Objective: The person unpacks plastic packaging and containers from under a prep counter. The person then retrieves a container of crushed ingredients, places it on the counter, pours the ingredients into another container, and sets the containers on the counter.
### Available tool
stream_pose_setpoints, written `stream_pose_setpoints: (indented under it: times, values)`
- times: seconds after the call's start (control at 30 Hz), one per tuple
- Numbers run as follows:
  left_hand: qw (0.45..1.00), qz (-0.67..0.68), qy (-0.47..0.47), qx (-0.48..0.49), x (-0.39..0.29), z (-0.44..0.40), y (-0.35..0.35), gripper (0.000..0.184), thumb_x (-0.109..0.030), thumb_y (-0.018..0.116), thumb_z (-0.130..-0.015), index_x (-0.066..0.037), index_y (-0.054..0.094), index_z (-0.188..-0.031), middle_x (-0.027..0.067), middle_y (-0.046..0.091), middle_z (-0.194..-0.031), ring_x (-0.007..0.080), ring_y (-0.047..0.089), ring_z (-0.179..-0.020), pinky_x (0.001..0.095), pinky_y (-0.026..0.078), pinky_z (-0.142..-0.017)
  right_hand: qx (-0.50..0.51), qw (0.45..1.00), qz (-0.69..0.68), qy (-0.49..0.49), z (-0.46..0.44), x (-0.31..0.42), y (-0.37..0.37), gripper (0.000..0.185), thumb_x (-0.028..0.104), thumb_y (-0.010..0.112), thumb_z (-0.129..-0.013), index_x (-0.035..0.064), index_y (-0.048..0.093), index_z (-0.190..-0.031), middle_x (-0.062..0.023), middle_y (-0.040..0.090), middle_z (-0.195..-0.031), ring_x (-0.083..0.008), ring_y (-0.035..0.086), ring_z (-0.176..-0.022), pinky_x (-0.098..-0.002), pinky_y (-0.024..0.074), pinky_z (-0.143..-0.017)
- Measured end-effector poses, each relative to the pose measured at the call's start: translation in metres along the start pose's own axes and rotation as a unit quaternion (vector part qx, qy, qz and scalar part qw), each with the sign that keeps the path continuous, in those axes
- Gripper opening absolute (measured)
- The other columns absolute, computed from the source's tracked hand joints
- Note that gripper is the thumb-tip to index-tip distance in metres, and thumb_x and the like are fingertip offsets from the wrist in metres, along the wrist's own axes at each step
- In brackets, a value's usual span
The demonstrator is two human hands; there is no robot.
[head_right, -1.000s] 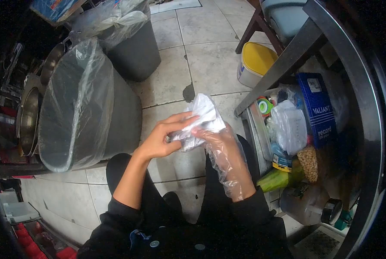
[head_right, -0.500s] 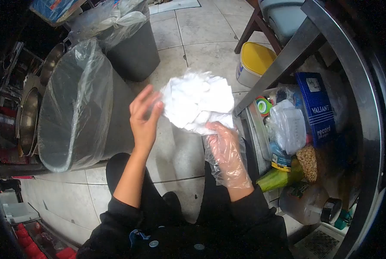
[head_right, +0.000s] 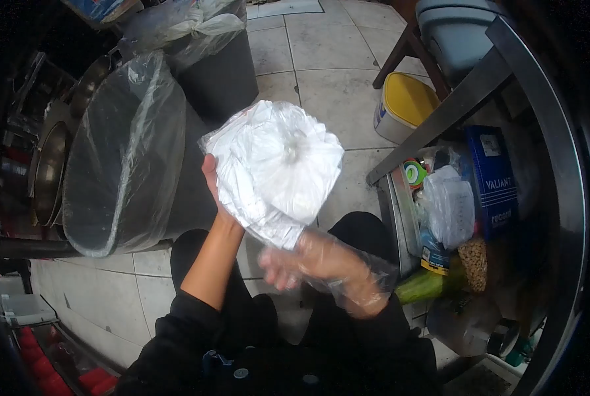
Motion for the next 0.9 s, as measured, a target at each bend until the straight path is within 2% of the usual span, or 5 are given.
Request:
stream_pose_setpoints:
  times: [0.07, 0.13, 0.2, 0.27, 0.9]
  values:
    - [1.000, -0.011, 0.004, 0.022, -0.005, -0.001, 0.011, 0.091, -0.069, 0.047, -0.077, -0.004, 0.027, -0.138, 0.0137, 0.035, -0.139, 0.0254, 0.036, -0.126, 0.0399, 0.033, -0.104, 0.040, 0.993, 0.104, 0.038, 0.011, 0.002, 0.011, 0.029, 0.007, 0.059, -0.082, -0.0056, 0.053, -0.107, -0.0146, 0.065, -0.078, -0.0175, 0.064, -0.065, -0.0254, 0.0510, -0.060]
    - [0.994, -0.082, -0.071, 0.020, 0.000, 0.005, 0.010, 0.089, -0.067, 0.045, -0.079, -0.004, 0.025, -0.138, 0.0141, 0.034, -0.139, 0.0260, 0.037, -0.125, 0.0404, 0.033, -0.103, -0.067, 0.916, 0.320, -0.233, 0.033, 0.050, 0.020, 0.036, 0.016, 0.065, -0.082, 0.0015, 0.056, -0.113, -0.0117, 0.066, -0.087, -0.0118, 0.060, -0.064, -0.0256, 0.0497, -0.058]
    - [0.986, -0.110, -0.124, -0.011, 0.011, 0.018, -0.004, 0.092, -0.072, 0.038, -0.078, -0.003, 0.023, -0.139, 0.0143, 0.034, -0.139, 0.0263, 0.037, -0.125, 0.0403, 0.033, -0.103, -0.128, 0.946, 0.232, -0.186, 0.036, 0.052, 0.009, 0.041, 0.011, 0.070, -0.074, 0.0015, 0.057, -0.111, -0.0156, 0.061, -0.104, -0.0182, 0.061, -0.079, -0.0287, 0.0498, -0.068]
    - [0.971, -0.104, -0.215, 0.001, 0.033, 0.028, -0.001, 0.101, -0.078, 0.031, -0.072, -0.004, 0.020, -0.140, 0.0146, 0.032, -0.139, 0.0264, 0.036, -0.126, 0.0403, 0.033, -0.103, -0.346, 0.615, 0.624, -0.336, 0.047, 0.089, 0.009, 0.054, 0.011, 0.070, -0.067, -0.0006, 0.052, -0.117, -0.0185, 0.053, -0.120, -0.0297, 0.057, -0.100, -0.0357, 0.0475, -0.082]
    - [0.914, -0.244, -0.321, 0.033, 0.045, 0.047, 0.011, 0.086, -0.070, 0.018, -0.082, -0.004, 0.023, -0.137, 0.0164, 0.038, -0.133, 0.0251, 0.041, -0.122, 0.0383, 0.040, -0.098, -0.254, 0.738, 0.523, -0.342, 0.022, 0.051, -0.026, 0.061, 0.010, 0.072, -0.067, 0.0004, 0.048, -0.122, -0.0227, 0.053, -0.119, -0.0353, 0.053, -0.110, -0.0387, 0.0441, -0.092]
Point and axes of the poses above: each hand's wrist, its own z-axis away from the middle knuckle, its own y-axis out of the palm, x = y × z, the point moved 7 cm from there along -z, towards the middle knuckle
